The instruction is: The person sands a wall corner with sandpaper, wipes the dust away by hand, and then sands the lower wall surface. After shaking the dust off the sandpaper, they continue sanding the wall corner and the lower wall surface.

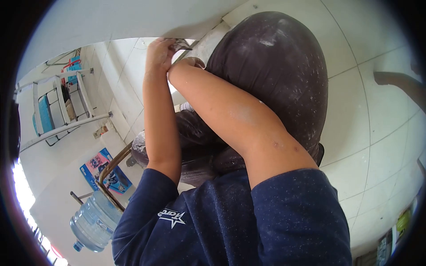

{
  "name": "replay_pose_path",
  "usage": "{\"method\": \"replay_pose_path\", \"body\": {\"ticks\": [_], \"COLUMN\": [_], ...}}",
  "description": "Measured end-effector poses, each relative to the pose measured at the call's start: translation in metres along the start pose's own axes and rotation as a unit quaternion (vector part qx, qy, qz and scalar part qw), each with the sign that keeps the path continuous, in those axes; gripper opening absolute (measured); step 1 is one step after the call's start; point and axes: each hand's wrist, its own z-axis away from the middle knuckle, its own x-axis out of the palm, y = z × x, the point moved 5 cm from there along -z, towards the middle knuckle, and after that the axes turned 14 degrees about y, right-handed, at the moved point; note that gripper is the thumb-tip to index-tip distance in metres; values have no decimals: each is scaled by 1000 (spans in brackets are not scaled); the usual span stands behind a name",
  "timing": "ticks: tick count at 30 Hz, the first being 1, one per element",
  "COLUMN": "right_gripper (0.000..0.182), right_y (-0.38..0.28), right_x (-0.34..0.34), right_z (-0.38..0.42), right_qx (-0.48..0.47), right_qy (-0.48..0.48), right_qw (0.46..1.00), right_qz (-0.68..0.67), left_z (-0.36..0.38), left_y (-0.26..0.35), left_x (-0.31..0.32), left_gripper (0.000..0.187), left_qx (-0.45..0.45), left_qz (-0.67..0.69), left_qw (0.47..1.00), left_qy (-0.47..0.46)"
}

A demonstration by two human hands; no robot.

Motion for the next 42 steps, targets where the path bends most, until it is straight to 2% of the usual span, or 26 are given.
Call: {"method": "replay_pose_path", "body": {"ticks": [2, 4, 7, 11, 15, 19, 23, 26, 27, 31, 34, 38, 42], "right_gripper": [35, 36, 37, 38, 37, 38, 39, 39, 40, 41, 41, 41, 41], "right_y": [0, -2, -1, 1, 4, 0, 3, 4, 5, 10, 8, 6, 5], "right_x": [1, 4, 4, 6, 5, 6, 3, -2, -4, -26, -8, 6, 4], "right_z": [1, -11, -17, -17, -15, -21, -18, -10, -6, 33, 9, -17, -17], "right_qx": [-12, -23, -3, 13, 23, 11, 13, 19, 19, 26, 26, 19, 17], "right_qy": [3, 8, 40, 29, 35, 66, 73, 88, 97, 154, 103, 61, 49], "right_qw": [1000, 1000, 998, 999, 999, 997, 996, 994, 993, 982, 991, 997, 998], "right_qz": [7, -5, -48, -42, -35, -44, -54, -63, -68, -109, -77, -35, -33], "left_z": [33, 42, 43, 1, 35, 53, 11, 1, 18, 43, 36, 23, -6], "left_y": [30, 42, 38, -14, 16, 27, -1, -5, 11, 43, 33, 7, -19], "left_x": [3, -9, -17, -13, -5, -2, 3, 0, 3, -10, -6, 3, 6], "left_gripper": [15, 14, 17, 13, 17, 19, 24, 24, 25, 29, 28, 26, 23], "left_qx": [35, 29, 0, -65, -11, 3, 48, 30, 20, 9, 15, 54, -16], "left_qz": [38, 86, 137, 146, 150, 156, -5, -7, 48, 106, 83, 4, 72], "left_qw": [999, 994, 989, 986, 988, 987, 995, 994, 991, 987, 988, 997, 989], "left_qy": [-4, -54, -59, -44, -29, -36, -83, -108, -120, -121, -131, -56, -131]}}
